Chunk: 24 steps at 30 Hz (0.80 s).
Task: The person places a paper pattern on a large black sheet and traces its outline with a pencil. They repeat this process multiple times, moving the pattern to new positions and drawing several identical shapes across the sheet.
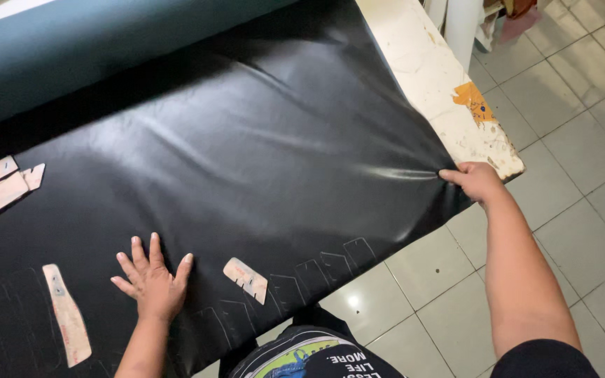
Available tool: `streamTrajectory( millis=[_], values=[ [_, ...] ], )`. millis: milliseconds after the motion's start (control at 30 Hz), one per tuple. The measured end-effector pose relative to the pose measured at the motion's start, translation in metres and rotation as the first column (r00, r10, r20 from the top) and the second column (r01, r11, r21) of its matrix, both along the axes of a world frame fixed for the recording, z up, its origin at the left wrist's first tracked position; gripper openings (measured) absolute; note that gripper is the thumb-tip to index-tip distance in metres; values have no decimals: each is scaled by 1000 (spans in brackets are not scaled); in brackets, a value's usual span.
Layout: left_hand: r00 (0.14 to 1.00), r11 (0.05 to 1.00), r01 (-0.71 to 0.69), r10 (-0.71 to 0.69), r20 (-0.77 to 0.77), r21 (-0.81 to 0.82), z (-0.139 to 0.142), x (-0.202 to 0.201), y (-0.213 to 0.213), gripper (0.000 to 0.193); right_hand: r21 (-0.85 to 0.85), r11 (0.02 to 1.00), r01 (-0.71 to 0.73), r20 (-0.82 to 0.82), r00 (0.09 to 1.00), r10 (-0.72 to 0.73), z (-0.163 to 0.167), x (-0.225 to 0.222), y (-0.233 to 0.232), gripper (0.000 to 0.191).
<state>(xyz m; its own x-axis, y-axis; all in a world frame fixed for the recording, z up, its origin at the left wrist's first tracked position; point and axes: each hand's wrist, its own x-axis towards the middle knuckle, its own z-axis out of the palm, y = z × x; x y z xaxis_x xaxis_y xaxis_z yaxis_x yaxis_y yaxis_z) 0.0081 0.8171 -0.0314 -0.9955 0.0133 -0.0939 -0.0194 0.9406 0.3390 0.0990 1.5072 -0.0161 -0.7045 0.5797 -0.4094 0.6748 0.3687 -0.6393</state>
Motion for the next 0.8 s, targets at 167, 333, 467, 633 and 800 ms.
streamTrajectory(
  millis=[167, 333, 467, 633, 800],
  values=[
    [999, 999, 28, -29, -32, -31, 3, 6, 5, 85, 110, 992, 63, 61, 996, -70, 12, -8, 6, 49],
    [999, 999, 30, -30, -28, -19, 4, 5, 1, 86, 211, 977, -41, 74, 997, 26, 19, -18, 3, 56],
    [1000, 999, 22, -22, -7, -34, 8, 6, 3, 86, 221, 959, -178, 170, 975, 142, 22, -30, 6, 58],
    [1000, 996, 15, -14, 19, -90, 15, 6, 10, 86, 522, 802, -291, 115, 955, 273, 34, -75, -15, 51],
    [995, 990, 9, 5, 98, -138, 30, 3, 13, 87, 223, 961, -162, -463, 850, 250, 40, -180, -102, 50]
  ],
)
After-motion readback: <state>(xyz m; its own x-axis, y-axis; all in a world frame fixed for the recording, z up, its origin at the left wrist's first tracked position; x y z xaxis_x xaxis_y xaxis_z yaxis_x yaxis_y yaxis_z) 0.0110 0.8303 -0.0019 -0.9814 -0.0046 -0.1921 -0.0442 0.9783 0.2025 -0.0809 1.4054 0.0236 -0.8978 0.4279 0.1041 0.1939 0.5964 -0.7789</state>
